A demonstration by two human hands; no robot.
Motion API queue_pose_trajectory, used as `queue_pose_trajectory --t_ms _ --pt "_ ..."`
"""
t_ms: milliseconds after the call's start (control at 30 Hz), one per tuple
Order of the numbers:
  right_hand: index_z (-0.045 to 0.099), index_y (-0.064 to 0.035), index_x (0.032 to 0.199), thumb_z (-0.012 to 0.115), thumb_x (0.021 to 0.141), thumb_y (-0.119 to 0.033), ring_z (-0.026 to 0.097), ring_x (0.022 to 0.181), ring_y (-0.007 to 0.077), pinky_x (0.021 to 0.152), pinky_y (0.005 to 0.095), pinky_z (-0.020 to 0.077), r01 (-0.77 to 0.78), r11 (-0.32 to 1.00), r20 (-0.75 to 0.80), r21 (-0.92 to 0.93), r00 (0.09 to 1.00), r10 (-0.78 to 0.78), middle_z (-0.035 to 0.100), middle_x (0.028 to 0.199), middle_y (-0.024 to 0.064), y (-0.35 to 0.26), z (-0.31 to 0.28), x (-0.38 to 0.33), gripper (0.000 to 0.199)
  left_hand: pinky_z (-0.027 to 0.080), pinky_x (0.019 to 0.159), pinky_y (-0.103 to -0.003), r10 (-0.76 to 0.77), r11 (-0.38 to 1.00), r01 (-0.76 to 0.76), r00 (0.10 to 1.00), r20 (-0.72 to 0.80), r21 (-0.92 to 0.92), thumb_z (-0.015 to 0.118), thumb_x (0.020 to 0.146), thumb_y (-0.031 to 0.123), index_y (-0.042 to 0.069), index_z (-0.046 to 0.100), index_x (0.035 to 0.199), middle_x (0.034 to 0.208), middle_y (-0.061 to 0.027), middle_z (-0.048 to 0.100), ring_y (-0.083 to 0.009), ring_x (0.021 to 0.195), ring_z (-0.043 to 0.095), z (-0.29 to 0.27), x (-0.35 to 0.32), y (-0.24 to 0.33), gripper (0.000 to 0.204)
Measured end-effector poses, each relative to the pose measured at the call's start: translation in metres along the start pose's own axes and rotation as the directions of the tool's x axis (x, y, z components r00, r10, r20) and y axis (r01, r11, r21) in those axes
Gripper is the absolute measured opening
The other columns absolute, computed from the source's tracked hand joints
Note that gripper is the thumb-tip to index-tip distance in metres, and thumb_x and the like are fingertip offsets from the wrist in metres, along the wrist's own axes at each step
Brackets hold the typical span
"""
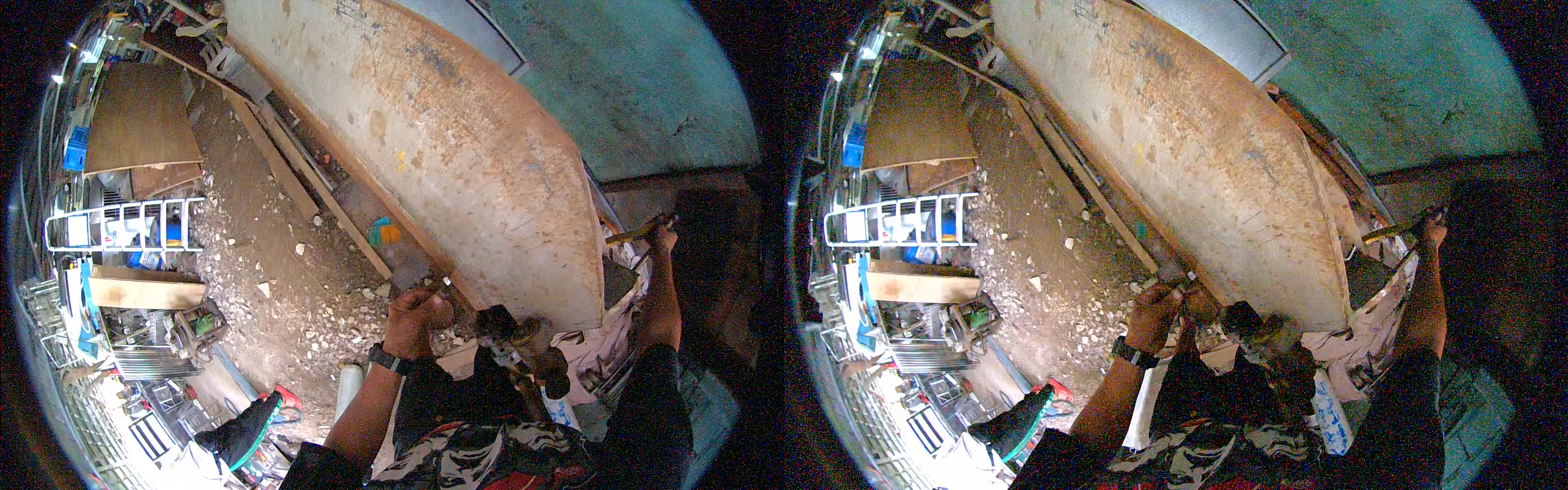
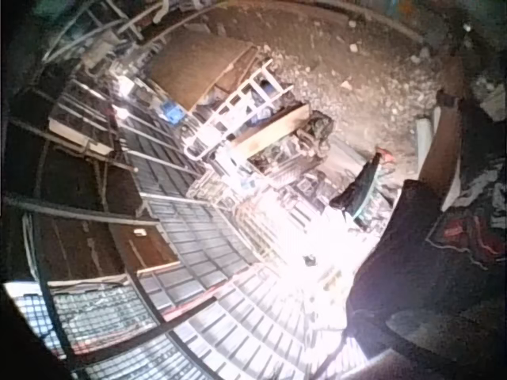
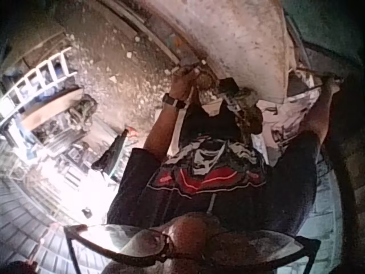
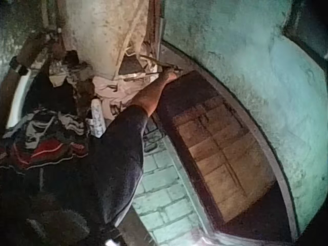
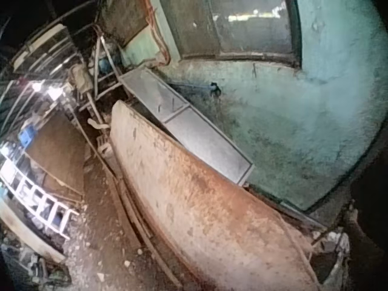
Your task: The person repeatedly hammers a small metal piece against a wooden workbench, adjusting its position between strikes. The person also briefly handles a yellow metal bar and continues hammering the small metal piece.
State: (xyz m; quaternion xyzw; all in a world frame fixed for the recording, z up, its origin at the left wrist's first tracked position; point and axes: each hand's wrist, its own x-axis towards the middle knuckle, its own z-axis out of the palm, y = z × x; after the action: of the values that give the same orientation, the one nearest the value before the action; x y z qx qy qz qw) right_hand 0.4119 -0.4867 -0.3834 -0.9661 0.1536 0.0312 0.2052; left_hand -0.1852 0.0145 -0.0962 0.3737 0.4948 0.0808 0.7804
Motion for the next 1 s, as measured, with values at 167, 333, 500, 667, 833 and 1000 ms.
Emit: queue_pose_trajectory --t_ms 167,333,500,667,833,1000 --pt "0.068 0.0057 0.076 0.073 0.084 -0.052 0.065 0.067 0.0297 0.062 0.0455 0.0501 0.191 0.981 -0.138 0.029 0.973 -0.185 0.067 0.07 0.0164 -0.008 -0.005 -0.011 0.059 0.053 0.076 -0.033 -0.007 0.99 0.008 1.0 -0.009 0.138 0.064 0.098 0.013 0.004 0.068 0.107 0.099 -0.0027 0.071 -0.0157 0.086 0.063 -0.004 -0.002 0.003 0.014" --pt "0.068 0.0083 0.094 0.076 0.082 -0.044 0.069 0.077 0.0414 0.07 0.0498 0.052 0.262 0.883 -0.07 0.389 0.964 -0.256 0.07 0.08 0.023 -0.029 -0.038 -0.053 0.054 0.054 0.09 -0.037 -0.017 1.0 0.017 0.999 -0.043 0.003 0.061 0.1 0.013 0.005 0.062 0.127 0.117 -0.0107 0.068 -0.0238 0.106 0.065 -0.029 0.004 -0.001 0.028" --pt "0.069 0.0034 0.087 0.078 0.08 -0.041 0.07 0.075 0.0346 0.069 0.0468 0.0544 0.172 0.984 -0.219 0.044 0.963 -0.159 0.071 0.082 0.0201 -0.058 -0.071 -0.094 0.046 0.05 0.101 -0.037 0.358 0.719 -0.465 0.885 0.299 0.516 0.063 0.097 0.012 0.007 0.045 0.147 0.134 -0.0127 0.061 -0.0235 0.121 0.06 -0.043 0.005 -0.017 0.054" --pt "0.069 0.0013 0.101 0.077 0.082 -0.036 0.071 0.086 0.0356 0.075 0.0439 0.0544 0.089 0.992 -0.316 0.089 0.947 -0.057 0.072 0.093 0.0216 -0.094 -0.12 -0.163 0.043 0.052 0.098 -0.037 0.314 0.619 -0.5 0.865 0.392 0.606 0.061 0.096 0.01 0.005 0.041 0.15 0.137 -0.0142 0.06 -0.0246 0.118 0.062 -0.052 0.017 -0.026 0.059" --pt "0.067 -0.0011 0.109 0.067 0.083 -0.026 0.07 0.097 0.0409 0.087 0.0454 0.0527 0.136 0.971 -0.345 0.198 0.936 -0.061 0.072 0.099 0.0236 -0.138 -0.183 -0.284 0.036 0.046 0.104 -0.04 0.35 0.59 -0.555 0.83 0.434 0.586 0.067 0.093 0.019 0.005 0.053 0.14 0.131 -0.0165 0.062 -0.0289 0.122 0.059 -0.101 -0.008 -0.026 0.051" --pt "0.06 0.0001 0.113 0.071 0.082 -0.017 0.067 0.094 0.0463 0.082 0.0499 0.0532 0.184 0.954 -0.505 0.238 0.862 -0.04 0.07 0.099 0.027 -0.163 -0.228 -0.424 0.037 0.052 0.093 -0.034 0.229 0.634 -0.51 0.842 0.489 0.581 0.067 0.094 0.018 0.003 0.061 0.13 0.115 -0.0107 0.07 -0.0199 0.104 0.066 -0.167 -0.038 -0.025 0.04"
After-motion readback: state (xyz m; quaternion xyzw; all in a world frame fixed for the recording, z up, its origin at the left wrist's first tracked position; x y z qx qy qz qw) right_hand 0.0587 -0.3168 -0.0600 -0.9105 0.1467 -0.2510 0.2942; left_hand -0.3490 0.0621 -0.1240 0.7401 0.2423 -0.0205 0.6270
